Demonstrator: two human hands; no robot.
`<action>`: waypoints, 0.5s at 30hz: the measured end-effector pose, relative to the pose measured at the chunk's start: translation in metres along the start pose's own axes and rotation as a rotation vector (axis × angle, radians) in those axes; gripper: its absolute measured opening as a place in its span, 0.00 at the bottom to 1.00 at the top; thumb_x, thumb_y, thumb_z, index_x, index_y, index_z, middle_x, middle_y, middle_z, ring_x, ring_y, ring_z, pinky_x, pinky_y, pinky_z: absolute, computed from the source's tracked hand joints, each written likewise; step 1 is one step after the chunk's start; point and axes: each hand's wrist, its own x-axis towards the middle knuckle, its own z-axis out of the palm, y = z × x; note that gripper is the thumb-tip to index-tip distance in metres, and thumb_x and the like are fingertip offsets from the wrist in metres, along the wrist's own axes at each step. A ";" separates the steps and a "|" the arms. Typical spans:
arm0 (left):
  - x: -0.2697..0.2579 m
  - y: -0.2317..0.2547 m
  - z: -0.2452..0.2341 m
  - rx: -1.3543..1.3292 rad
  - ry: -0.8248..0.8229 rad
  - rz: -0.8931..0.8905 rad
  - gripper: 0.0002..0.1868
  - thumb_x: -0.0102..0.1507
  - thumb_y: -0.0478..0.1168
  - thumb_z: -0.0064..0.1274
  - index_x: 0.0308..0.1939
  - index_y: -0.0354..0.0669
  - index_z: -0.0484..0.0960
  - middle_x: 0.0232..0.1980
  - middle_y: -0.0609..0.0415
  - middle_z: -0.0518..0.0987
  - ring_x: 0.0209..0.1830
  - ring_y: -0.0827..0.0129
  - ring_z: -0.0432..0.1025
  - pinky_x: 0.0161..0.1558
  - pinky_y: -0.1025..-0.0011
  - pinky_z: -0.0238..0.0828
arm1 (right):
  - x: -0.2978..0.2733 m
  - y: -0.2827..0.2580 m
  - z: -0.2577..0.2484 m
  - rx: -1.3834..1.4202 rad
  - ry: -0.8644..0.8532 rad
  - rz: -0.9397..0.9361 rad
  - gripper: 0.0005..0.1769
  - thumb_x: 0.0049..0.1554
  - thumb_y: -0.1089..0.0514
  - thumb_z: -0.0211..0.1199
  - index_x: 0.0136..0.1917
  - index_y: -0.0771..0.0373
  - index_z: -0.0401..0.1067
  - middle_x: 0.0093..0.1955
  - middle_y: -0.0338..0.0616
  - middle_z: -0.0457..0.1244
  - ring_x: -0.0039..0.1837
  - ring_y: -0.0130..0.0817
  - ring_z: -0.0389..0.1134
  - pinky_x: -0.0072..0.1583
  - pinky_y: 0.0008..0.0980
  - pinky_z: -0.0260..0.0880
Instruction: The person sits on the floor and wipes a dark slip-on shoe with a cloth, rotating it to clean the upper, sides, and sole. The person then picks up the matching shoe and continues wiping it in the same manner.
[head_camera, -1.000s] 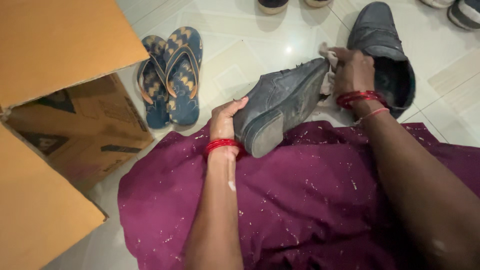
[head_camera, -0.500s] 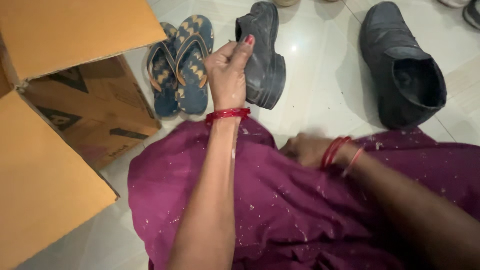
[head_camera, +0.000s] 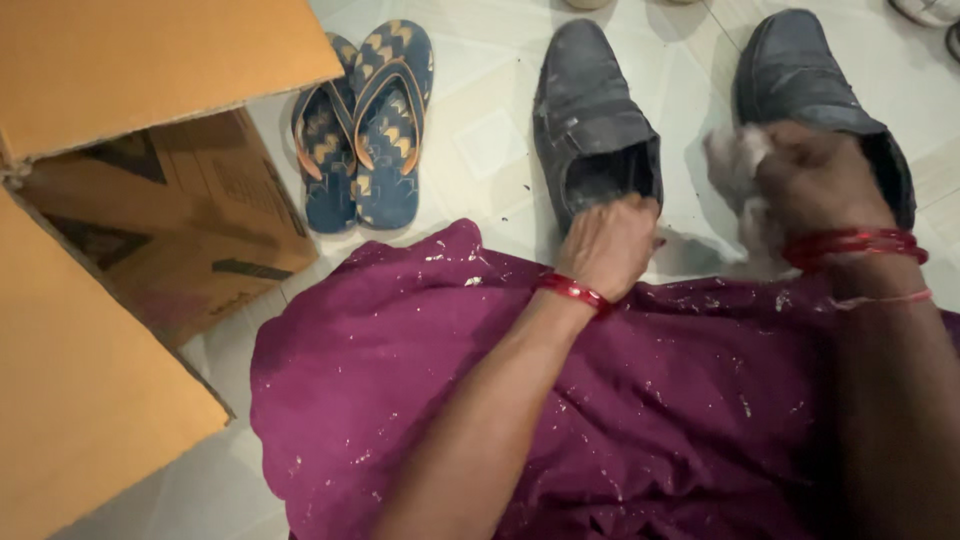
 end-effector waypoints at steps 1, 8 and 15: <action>0.002 -0.001 0.001 -0.044 0.013 -0.022 0.13 0.61 0.46 0.61 0.38 0.39 0.82 0.40 0.44 0.81 0.39 0.50 0.79 0.42 0.55 0.77 | 0.005 0.002 -0.003 0.152 -0.030 -0.169 0.21 0.64 0.52 0.59 0.67 0.60 0.76 0.55 0.51 0.70 0.50 0.38 0.70 0.54 0.40 0.71; 0.012 -0.035 -0.039 -0.040 0.525 -0.367 0.23 0.53 0.41 0.66 0.50 0.37 0.80 0.49 0.45 0.76 0.48 0.51 0.74 0.47 0.58 0.75 | 0.011 -0.029 0.006 1.271 -0.098 -0.105 0.11 0.54 0.66 0.61 0.51 0.70 0.77 0.49 0.44 0.70 0.52 0.32 0.73 0.60 0.31 0.75; 0.021 -0.043 -0.036 -0.032 0.275 -0.487 0.31 0.52 0.27 0.60 0.61 0.40 0.77 0.55 0.43 0.72 0.54 0.48 0.73 0.53 0.56 0.75 | 0.039 -0.080 0.031 0.618 0.011 -0.569 0.07 0.64 0.63 0.65 0.55 0.66 0.75 0.51 0.39 0.69 0.51 0.28 0.73 0.53 0.26 0.76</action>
